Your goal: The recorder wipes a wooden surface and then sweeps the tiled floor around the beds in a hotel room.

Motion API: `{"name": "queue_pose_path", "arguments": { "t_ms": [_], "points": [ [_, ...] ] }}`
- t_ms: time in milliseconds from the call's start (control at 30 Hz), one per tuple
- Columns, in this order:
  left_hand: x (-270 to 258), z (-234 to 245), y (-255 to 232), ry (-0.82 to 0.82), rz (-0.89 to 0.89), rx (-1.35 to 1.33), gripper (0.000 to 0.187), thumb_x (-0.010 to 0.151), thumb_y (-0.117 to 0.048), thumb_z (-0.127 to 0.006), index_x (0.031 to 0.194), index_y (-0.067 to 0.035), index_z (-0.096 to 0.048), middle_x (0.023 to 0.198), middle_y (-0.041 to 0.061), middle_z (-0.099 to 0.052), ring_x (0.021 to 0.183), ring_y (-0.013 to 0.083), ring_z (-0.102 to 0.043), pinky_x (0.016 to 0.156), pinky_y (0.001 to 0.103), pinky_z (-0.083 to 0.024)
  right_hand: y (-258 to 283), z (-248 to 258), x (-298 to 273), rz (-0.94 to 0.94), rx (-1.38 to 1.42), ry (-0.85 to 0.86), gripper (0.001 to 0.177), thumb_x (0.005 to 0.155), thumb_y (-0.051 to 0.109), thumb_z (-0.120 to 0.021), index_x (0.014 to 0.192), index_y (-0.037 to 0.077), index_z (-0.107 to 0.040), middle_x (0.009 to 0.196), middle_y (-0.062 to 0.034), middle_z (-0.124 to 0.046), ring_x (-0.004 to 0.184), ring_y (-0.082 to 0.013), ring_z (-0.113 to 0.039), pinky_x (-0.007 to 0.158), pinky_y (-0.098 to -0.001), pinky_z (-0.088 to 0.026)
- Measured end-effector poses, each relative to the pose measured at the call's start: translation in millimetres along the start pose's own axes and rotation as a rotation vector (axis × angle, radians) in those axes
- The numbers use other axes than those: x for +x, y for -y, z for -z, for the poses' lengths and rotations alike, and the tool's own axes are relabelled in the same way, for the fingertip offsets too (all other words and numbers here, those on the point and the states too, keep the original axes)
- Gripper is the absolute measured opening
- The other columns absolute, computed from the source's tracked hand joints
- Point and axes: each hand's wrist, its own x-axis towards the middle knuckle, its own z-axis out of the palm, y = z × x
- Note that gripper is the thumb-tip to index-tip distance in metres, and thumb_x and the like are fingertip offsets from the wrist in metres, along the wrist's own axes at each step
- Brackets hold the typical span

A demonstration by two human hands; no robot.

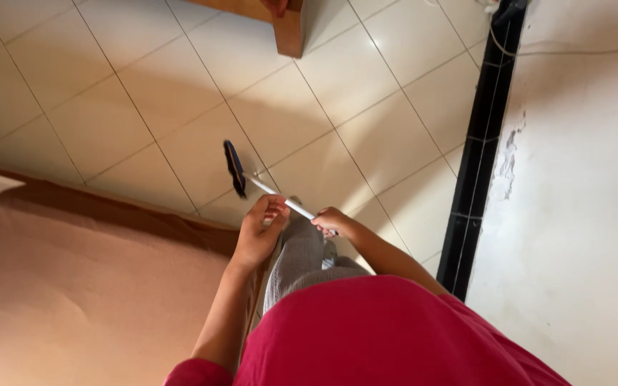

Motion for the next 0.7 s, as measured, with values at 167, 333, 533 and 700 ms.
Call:
{"name": "queue_pose_path", "arguments": {
  "t_ms": [167,333,533,700],
  "points": [
    [54.9,30.4,4.1,-0.037,0.008,0.057,0.021,0.098,-0.013,-0.065,0.116,-0.003,-0.063,0.103,0.005,-0.072,0.099,0.0156,-0.069,0.089,0.031,-0.054,-48.2,63.6,18.6,-0.089,0.354,-0.063,0.021,0.099,0.019,-0.064,0.099,-0.002,-0.066,0.065,-0.0040,-0.057,0.046,-0.0105,-0.044,0.039,-0.0247,-0.038],
    [111.9,47.5,22.8,-0.022,-0.007,0.019,0.019,0.098,-0.012,-0.066,0.115,-0.004,-0.063,0.102,0.005,-0.071,0.096,0.0144,-0.069,0.087,0.029,-0.054,-196.7,145.4,-89.4,-0.292,0.738,-0.350,0.029,0.099,0.025,-0.062,0.115,0.002,-0.069,0.071,-0.0047,-0.055,0.051,-0.0100,-0.043,0.041,-0.0218,-0.040],
    [172.8,54.2,35.1,0.027,-0.068,-0.052,0.019,0.100,-0.011,-0.067,0.116,-0.005,-0.063,0.101,0.004,-0.068,0.097,0.0145,-0.067,0.087,0.030,-0.054,-179.0,189.2,-98.2,-0.589,0.595,-0.586,0.027,0.104,0.024,-0.062,0.090,0.001,-0.058,0.064,-0.0030,-0.050,0.046,-0.0101,-0.037,0.040,-0.0261,-0.031],
    [199.5,57.7,18.8,0.012,-0.016,-0.010,0.022,0.097,-0.014,-0.068,0.117,-0.005,-0.062,0.101,0.004,-0.072,0.095,0.0144,-0.068,0.082,0.030,-0.053,-68.5,164.1,-97.1,-0.417,0.057,-0.563,0.038,0.104,0.024,-0.060,0.110,-0.013,-0.067,0.072,-0.0122,-0.060,0.051,-0.0163,-0.053,0.048,-0.0326,-0.046]
  ]
}}
